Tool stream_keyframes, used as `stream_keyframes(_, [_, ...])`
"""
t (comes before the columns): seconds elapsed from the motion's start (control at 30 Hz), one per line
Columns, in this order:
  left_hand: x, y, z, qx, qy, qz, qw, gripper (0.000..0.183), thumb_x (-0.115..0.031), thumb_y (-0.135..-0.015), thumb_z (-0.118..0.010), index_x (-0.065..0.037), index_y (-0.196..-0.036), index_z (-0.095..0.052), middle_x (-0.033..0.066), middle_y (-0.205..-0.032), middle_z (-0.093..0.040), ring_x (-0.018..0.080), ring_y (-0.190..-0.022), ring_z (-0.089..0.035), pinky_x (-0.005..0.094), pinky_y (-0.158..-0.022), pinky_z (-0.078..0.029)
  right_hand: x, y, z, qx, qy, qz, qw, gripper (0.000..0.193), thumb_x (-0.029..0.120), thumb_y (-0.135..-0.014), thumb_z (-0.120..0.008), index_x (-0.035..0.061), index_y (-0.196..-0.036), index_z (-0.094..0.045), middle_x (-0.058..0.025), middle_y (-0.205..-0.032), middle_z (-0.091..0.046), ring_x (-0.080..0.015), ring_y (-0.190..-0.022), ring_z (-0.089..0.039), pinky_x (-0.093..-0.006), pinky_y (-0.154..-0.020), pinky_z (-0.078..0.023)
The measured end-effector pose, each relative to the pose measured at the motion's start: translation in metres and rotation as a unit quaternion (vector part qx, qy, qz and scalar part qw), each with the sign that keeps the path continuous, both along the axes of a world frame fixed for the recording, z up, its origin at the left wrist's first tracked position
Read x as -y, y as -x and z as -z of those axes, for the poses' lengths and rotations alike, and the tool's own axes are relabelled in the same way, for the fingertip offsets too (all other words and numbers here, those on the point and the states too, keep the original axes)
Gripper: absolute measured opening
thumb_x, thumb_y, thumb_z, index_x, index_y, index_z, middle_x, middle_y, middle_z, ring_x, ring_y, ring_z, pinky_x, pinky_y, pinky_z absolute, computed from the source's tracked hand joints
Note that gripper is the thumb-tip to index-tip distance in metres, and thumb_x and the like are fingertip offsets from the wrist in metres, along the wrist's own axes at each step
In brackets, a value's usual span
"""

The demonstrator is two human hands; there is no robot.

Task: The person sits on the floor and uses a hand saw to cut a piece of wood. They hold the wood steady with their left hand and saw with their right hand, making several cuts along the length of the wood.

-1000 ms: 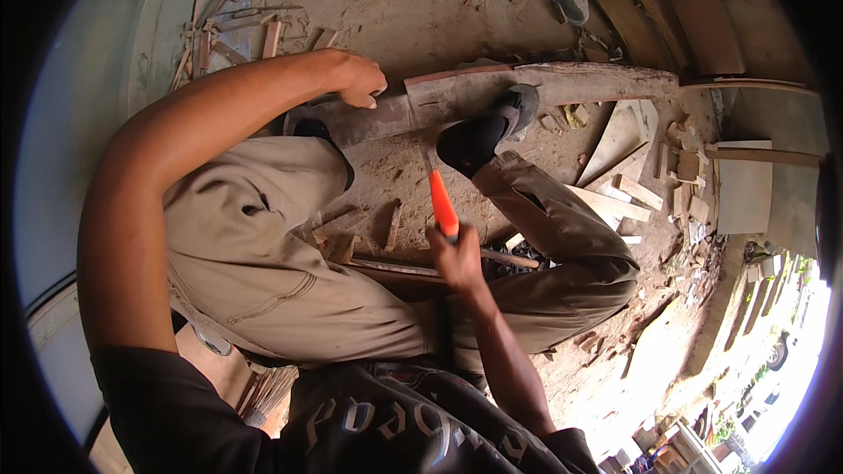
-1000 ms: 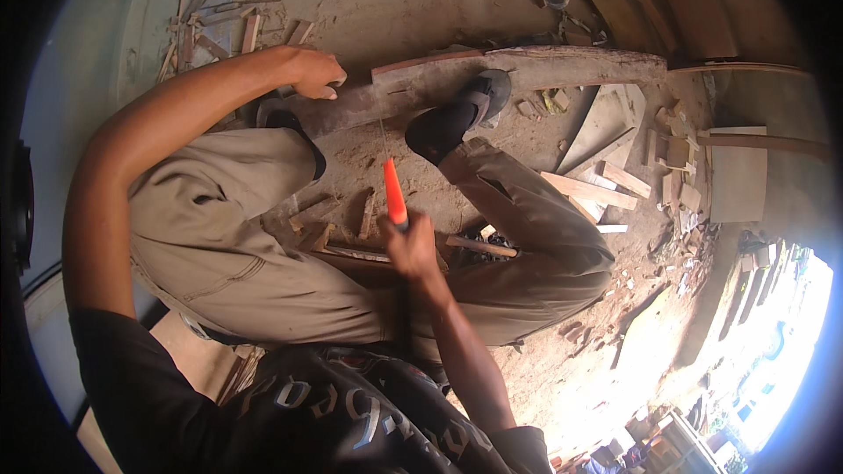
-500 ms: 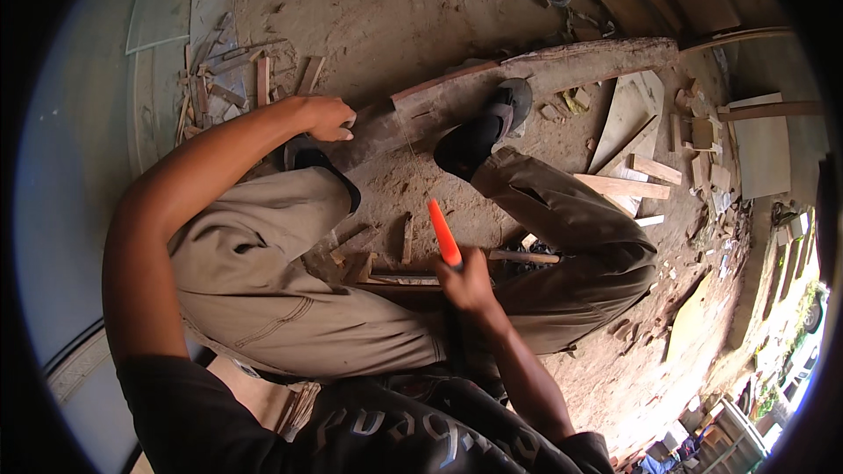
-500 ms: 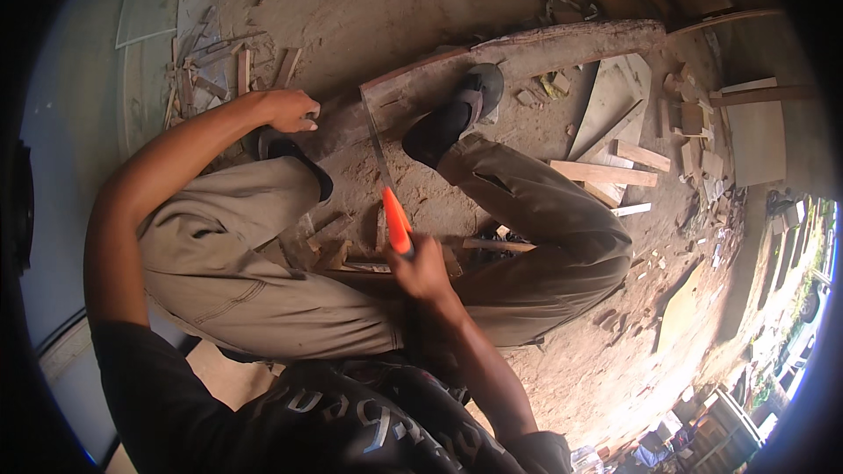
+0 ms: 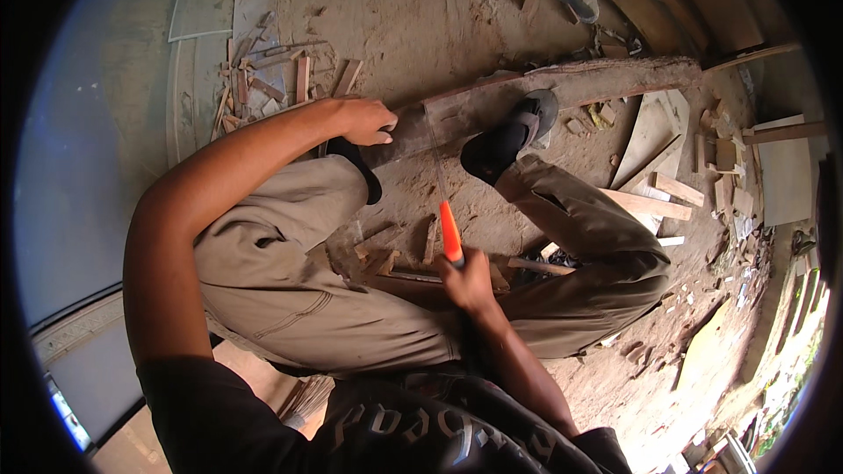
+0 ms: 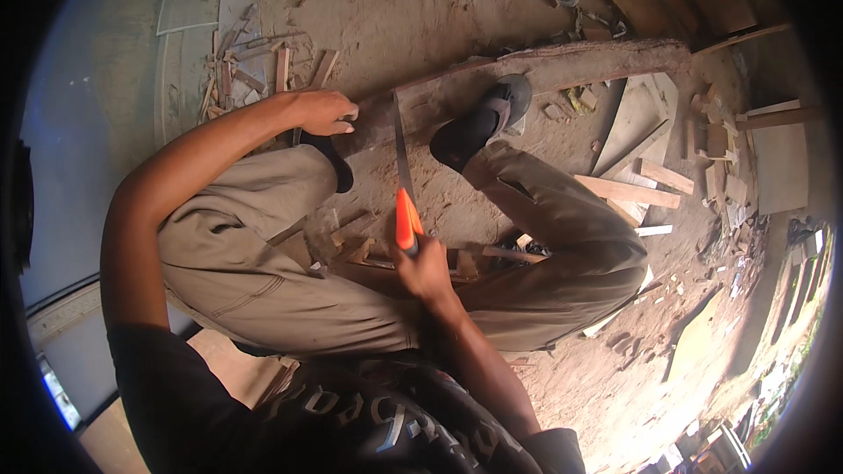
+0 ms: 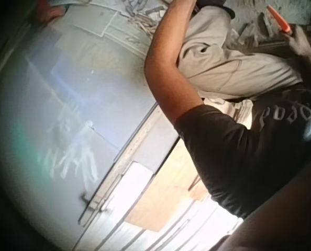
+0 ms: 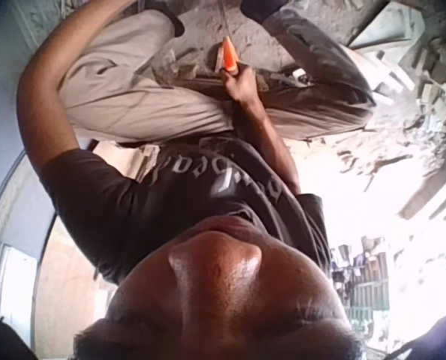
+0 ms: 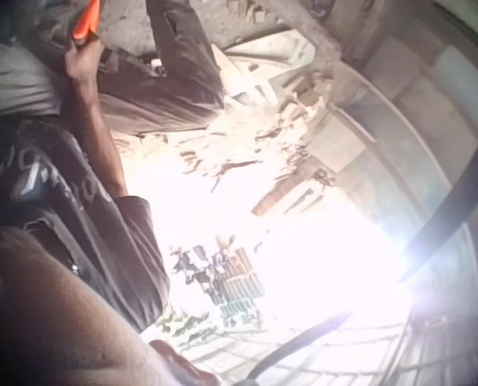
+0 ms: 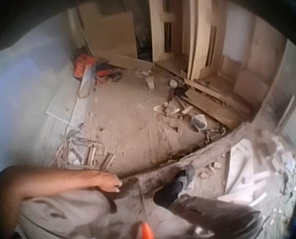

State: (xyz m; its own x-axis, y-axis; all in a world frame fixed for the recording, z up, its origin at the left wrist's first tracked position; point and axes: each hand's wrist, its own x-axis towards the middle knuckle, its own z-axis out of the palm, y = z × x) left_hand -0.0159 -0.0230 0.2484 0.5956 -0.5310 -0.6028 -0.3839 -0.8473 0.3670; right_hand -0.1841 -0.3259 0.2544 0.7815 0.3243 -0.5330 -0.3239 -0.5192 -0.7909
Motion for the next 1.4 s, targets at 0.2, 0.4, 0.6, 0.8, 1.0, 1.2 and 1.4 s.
stream_keyframes(0.2, [0.016,-0.013,-0.051,-0.007,-0.184,0.047,0.982,0.036,-0.033,-0.087,-0.062,-0.001,-0.105,-0.061,0.0214,-0.101,-0.064,0.0387,-0.1,-0.061,0.0465,-0.084,-0.048,-0.022,-0.056,0.048,0.048,-0.032,0.033,0.998,0.033,0.025,-0.078,-0.061,-0.0067,-0.069,-0.059,-0.019,-0.055,-0.056,-0.0226,-0.055,-0.06,-0.0407,-0.055,-0.046])
stream_keyframes(0.4, [0.069,-0.033,-0.18,0.238,-0.008,0.028,0.971,0.04,-0.037,-0.09,-0.056,-0.004,-0.113,-0.058,0.0187,-0.102,-0.065,0.0366,-0.099,-0.061,0.0475,-0.086,-0.049,-0.029,-0.046,0.035,0.073,-0.014,0.013,0.997,0.032,0.024,-0.079,-0.062,-0.0061,-0.069,-0.059,-0.0165,-0.055,-0.056,-0.0168,-0.054,-0.056,-0.0379,-0.055,-0.045])
stream_keyframes(0.6, [0.127,-0.017,-0.261,0.272,0.091,0.013,0.958,0.038,-0.036,-0.09,-0.056,-0.004,-0.111,-0.058,0.0175,-0.1,-0.065,0.0361,-0.098,-0.061,0.0462,-0.085,-0.049,-0.021,-0.04,0.019,0.058,-0.058,0.111,0.99,0.028,0.019,-0.081,-0.064,-0.0006,-0.063,-0.055,-0.0012,-0.052,-0.051,-0.008,-0.05,-0.049,-0.029,-0.046,-0.038])
stream_keyframes(0.8, [0.117,-0.018,-0.228,0.157,0.066,-0.002,0.985,0.042,-0.04,-0.088,-0.059,-0.005,-0.111,-0.059,0.0176,-0.095,-0.065,0.0362,-0.095,-0.063,0.0444,-0.083,-0.05,-0.037,-0.069,0.054,0.111,-0.103,0.027,0.988,0.032,0.021,-0.083,-0.06,0.0003,-0.059,-0.051,0.0004,-0.052,-0.046,-0.0064,-0.052,-0.041,-0.0325,-0.044,-0.033])
stream_keyframes(1.0, [0.115,-0.043,-0.21,0.114,-0.022,0.009,0.993,0.04,-0.038,-0.088,-0.06,-0.001,-0.103,-0.064,0.0181,-0.097,-0.067,0.0346,-0.096,-0.064,0.0438,-0.083,-0.052,0.007,-0.011,0.013,0.019,-0.036,0.019,0.999,0.017,0.014,-0.08,-0.063,-0.0012,-0.075,-0.058,-0.0151,-0.06,-0.056,-0.0169,-0.058,-0.059,-0.0384,-0.056,-0.046])
stream_keyframes(1.2, [0.135,-0.022,-0.2,0.131,0.121,0.024,0.984,0.038,-0.035,-0.087,-0.061,0.0,-0.103,-0.063,0.0183,-0.1,-0.066,0.0334,-0.098,-0.063,0.0444,-0.084,-0.052,-0.061,-0.079,0.08,0.163,-0.071,0.053,0.983,0.028,0.021,-0.081,-0.063,-0.0028,-0.069,-0.052,-0.0146,-0.055,-0.052,-0.019,-0.051,-0.05,-0.0388,-0.051,-0.042])
stream_keyframes(1.4, [0.064,0.005,-0.182,0.016,-0.008,-0.044,0.999,0.044,-0.037,-0.089,-0.059,-0.002,-0.114,-0.058,0.0178,-0.11,-0.063,0.0342,-0.104,-0.06,0.0428,-0.09,-0.048,-0.001,-0.002,0.012,-0.009,-0.041,0.029,0.999,0.023,0.009,-0.082,-0.064,0.0021,-0.066,-0.049,0.002,-0.056,-0.044,-0.0047,-0.056,-0.04,-0.0274,-0.049,-0.035])
